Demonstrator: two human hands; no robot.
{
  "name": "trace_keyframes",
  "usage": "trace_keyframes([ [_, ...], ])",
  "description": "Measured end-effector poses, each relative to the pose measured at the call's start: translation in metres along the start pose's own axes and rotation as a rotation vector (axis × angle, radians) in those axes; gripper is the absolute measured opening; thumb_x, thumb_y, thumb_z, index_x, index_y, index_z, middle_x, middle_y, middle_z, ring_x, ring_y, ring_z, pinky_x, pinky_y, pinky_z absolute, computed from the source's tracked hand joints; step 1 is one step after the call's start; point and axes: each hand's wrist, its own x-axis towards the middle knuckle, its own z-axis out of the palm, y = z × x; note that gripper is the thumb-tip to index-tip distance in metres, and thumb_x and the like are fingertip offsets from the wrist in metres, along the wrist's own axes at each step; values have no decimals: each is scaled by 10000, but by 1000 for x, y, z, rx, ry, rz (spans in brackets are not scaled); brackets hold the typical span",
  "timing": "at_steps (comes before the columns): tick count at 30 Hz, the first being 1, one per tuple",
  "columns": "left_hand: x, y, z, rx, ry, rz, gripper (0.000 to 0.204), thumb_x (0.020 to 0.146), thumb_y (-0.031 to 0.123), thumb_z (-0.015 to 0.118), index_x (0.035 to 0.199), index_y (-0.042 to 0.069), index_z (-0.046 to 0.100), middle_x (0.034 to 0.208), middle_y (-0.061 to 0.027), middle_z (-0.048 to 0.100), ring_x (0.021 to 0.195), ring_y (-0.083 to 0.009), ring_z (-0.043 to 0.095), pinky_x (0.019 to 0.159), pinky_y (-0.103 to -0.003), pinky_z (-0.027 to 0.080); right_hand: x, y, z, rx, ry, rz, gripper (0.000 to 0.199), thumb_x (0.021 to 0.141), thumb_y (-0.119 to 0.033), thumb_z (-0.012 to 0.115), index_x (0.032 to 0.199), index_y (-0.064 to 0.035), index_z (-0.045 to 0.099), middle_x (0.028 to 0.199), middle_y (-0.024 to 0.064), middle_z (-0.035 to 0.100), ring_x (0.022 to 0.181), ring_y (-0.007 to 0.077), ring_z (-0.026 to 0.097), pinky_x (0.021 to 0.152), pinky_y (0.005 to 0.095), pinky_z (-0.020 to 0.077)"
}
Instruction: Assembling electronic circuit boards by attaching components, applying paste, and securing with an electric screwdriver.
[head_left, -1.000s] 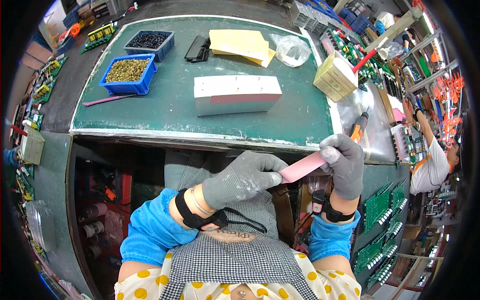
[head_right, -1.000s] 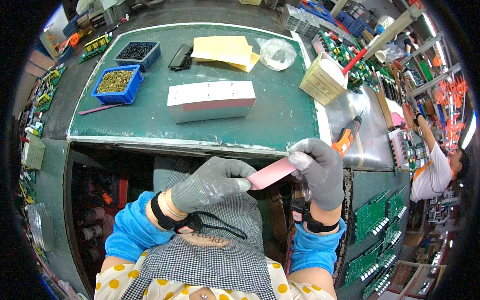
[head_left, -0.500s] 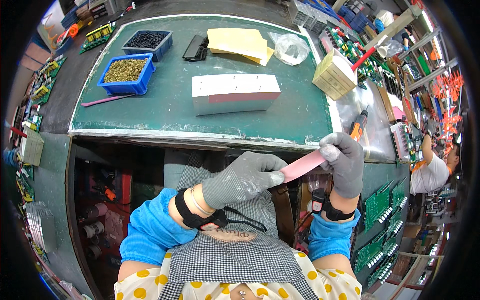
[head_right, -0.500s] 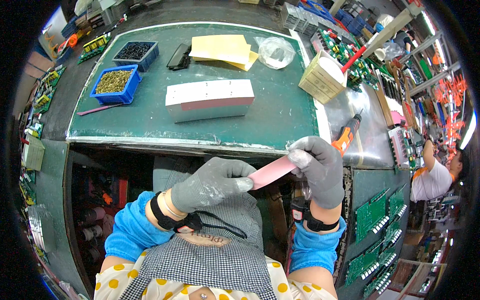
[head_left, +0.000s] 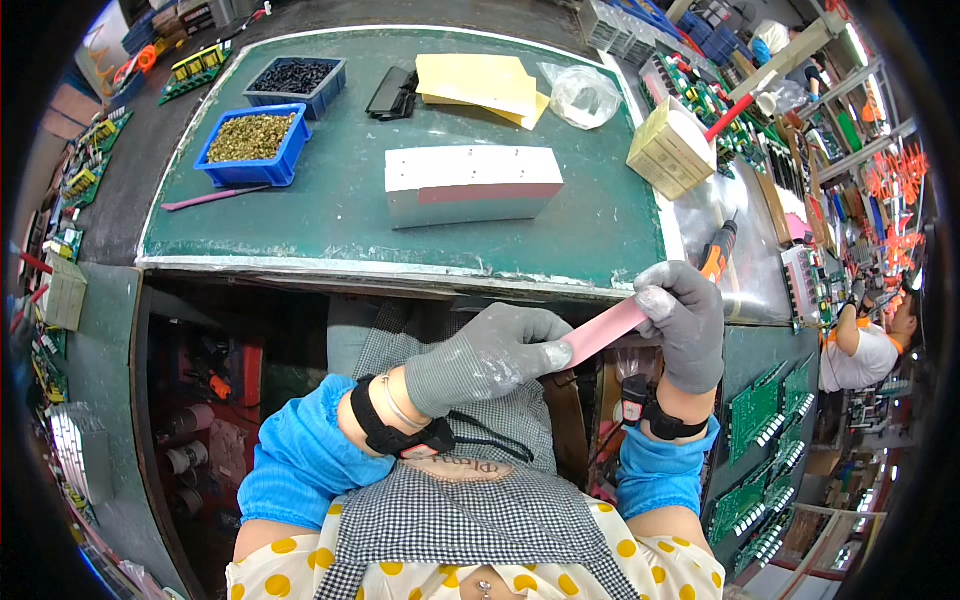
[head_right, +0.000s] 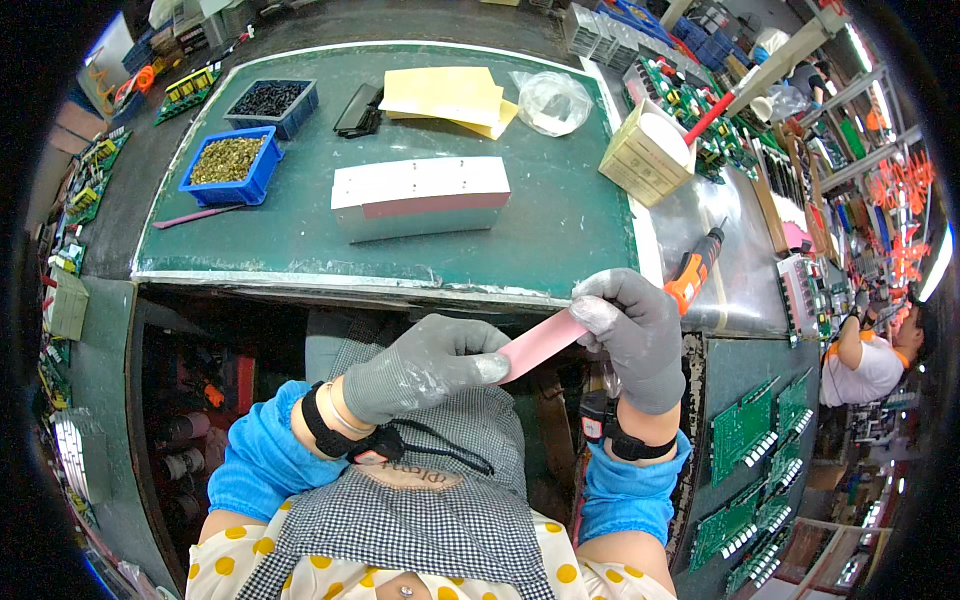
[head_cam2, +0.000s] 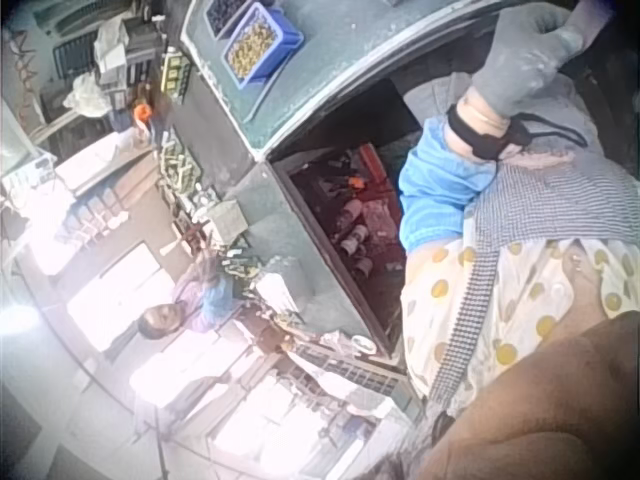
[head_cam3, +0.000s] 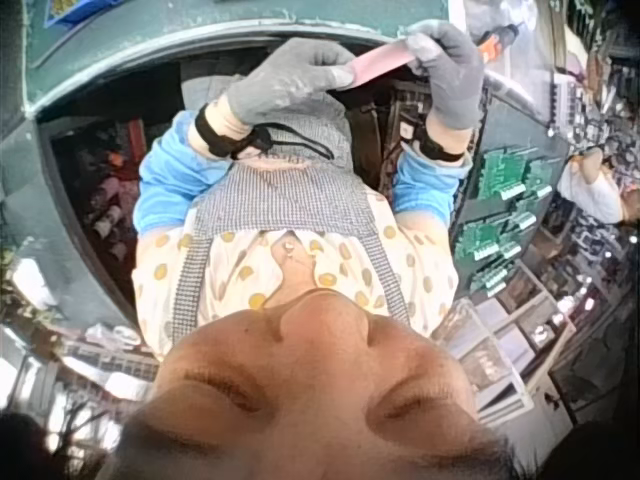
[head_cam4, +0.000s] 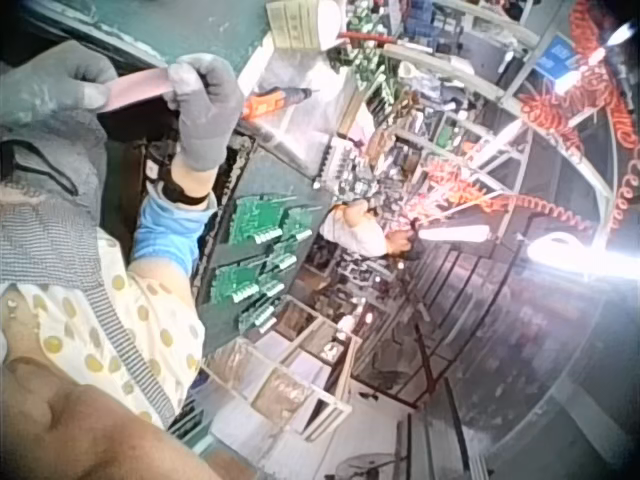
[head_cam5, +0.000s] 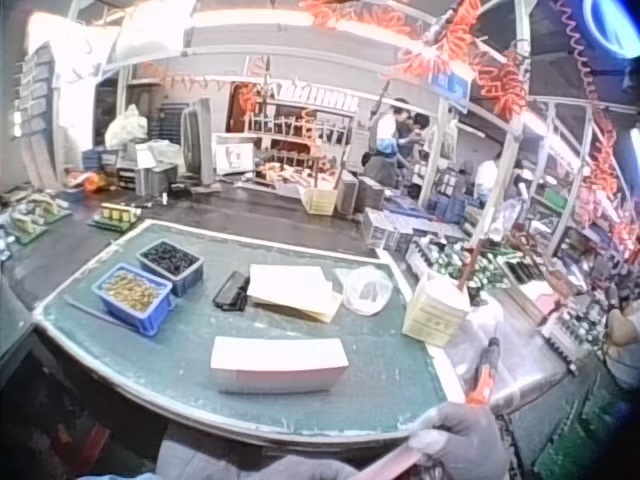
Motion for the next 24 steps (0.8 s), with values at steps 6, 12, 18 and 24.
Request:
trace_keyframes([
  [6,-1,-9,-3,-56,0,83,260,903,199,643,1075,13,698,893,-19,673,824,-81,571,792,-265,488,2,1,0,-30,9,0,88,841,-66,681,902,-4,664,716,5,611,570,59,532,507,204,417],
  [12,-1,-11,-3,-68,34,180,274,876,155,620,1082,-12,690,920,-29,670,851,-85,570,810,-267,484,3,2,0,-7,23,-7,84,850,-67,672,908,-8,657,711,5,607,571,60,530,511,204,418],
  [18,0,-5,-2,-133,-5,-2,291,894,228,657,1062,-6,697,889,-13,650,817,-89,555,779,-259,475,2,4,1,23,-44,-6,84,850,-69,669,903,-6,654,714,10,607,576,65,532,519,206,418],
  [24,0,-15,-5,69,57,61,268,896,233,660,1030,4,700,855,-35,659,799,-101,580,767,-280,492,-3,1,-6,-104,98,-140,91,840,-71,671,903,-7,663,700,14,601,568,73,534,516,214,418],
])
